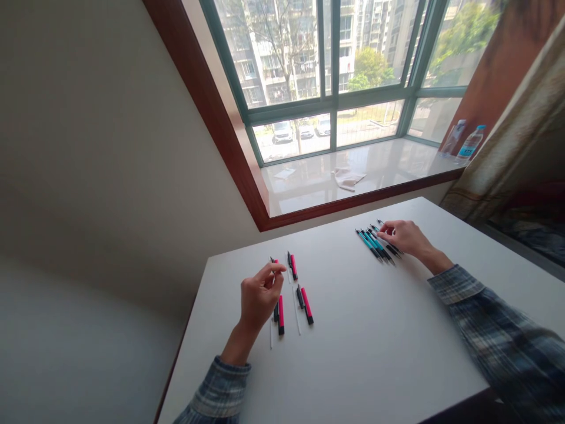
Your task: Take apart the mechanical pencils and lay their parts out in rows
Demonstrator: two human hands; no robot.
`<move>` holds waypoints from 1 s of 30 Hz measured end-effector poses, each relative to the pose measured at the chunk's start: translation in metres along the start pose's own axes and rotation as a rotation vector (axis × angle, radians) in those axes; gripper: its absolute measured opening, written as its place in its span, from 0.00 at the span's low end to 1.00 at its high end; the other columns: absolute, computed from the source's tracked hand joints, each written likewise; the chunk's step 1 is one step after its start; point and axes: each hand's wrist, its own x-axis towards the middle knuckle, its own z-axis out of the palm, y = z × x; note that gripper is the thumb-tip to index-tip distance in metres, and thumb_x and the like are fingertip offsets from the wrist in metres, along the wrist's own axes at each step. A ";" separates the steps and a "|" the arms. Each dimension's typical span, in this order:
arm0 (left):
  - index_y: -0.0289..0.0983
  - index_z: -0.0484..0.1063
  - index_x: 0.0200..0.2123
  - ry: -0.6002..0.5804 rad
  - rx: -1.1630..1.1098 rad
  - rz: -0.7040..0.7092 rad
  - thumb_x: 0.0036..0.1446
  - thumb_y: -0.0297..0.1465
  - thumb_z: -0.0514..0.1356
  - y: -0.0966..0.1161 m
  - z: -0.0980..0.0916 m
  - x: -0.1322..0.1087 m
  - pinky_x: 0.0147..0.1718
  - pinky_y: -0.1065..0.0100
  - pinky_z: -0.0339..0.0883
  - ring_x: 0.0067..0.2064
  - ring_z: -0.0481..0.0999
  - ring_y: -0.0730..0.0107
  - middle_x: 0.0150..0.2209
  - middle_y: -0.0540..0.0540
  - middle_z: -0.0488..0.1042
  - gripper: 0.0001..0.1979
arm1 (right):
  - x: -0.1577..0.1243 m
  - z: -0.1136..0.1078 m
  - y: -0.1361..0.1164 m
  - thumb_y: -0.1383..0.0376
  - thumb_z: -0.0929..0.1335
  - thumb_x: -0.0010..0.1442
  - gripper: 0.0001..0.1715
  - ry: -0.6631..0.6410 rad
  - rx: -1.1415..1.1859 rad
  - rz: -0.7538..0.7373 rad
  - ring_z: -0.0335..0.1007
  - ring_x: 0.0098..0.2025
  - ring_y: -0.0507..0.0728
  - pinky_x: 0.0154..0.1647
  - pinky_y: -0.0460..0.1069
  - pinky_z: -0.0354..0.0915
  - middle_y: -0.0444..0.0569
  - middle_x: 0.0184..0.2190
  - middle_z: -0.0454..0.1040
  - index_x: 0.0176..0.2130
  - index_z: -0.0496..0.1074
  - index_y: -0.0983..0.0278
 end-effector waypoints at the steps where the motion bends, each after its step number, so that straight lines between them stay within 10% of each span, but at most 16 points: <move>1: 0.37 0.79 0.34 -0.005 0.009 0.007 0.61 0.32 0.58 0.000 0.001 -0.001 0.21 0.76 0.53 0.18 0.55 0.78 0.16 0.57 0.60 0.10 | -0.001 0.000 -0.001 0.49 0.69 0.60 0.18 -0.009 0.001 0.005 0.74 0.29 0.57 0.32 0.50 0.62 0.48 0.28 0.81 0.33 0.81 0.60; 19: 0.38 0.80 0.38 -0.040 0.047 0.053 0.64 0.34 0.56 0.006 0.004 -0.011 0.21 0.76 0.52 0.18 0.54 0.77 0.16 0.58 0.55 0.12 | -0.026 0.017 -0.063 0.53 0.73 0.58 0.13 -0.035 -0.103 0.082 0.74 0.29 0.60 0.31 0.51 0.63 0.51 0.26 0.77 0.34 0.81 0.58; 26: 0.38 0.78 0.46 -0.049 0.038 0.028 0.66 0.37 0.56 0.006 0.004 -0.015 0.23 0.75 0.55 0.18 0.54 0.76 0.17 0.59 0.53 0.14 | -0.037 0.009 -0.123 0.56 0.69 0.59 0.11 -0.177 1.066 0.064 0.58 0.19 0.51 0.22 0.46 0.52 0.40 0.17 0.66 0.33 0.70 0.62; 30: 0.39 0.78 0.49 -0.038 0.052 0.042 0.66 0.41 0.59 0.006 0.002 -0.014 0.27 0.74 0.60 0.22 0.61 0.75 0.21 0.57 0.60 0.16 | -0.057 0.032 -0.168 0.65 0.73 0.52 0.13 -0.413 1.541 0.161 0.67 0.24 0.51 0.26 0.45 0.61 0.43 0.24 0.75 0.36 0.68 0.62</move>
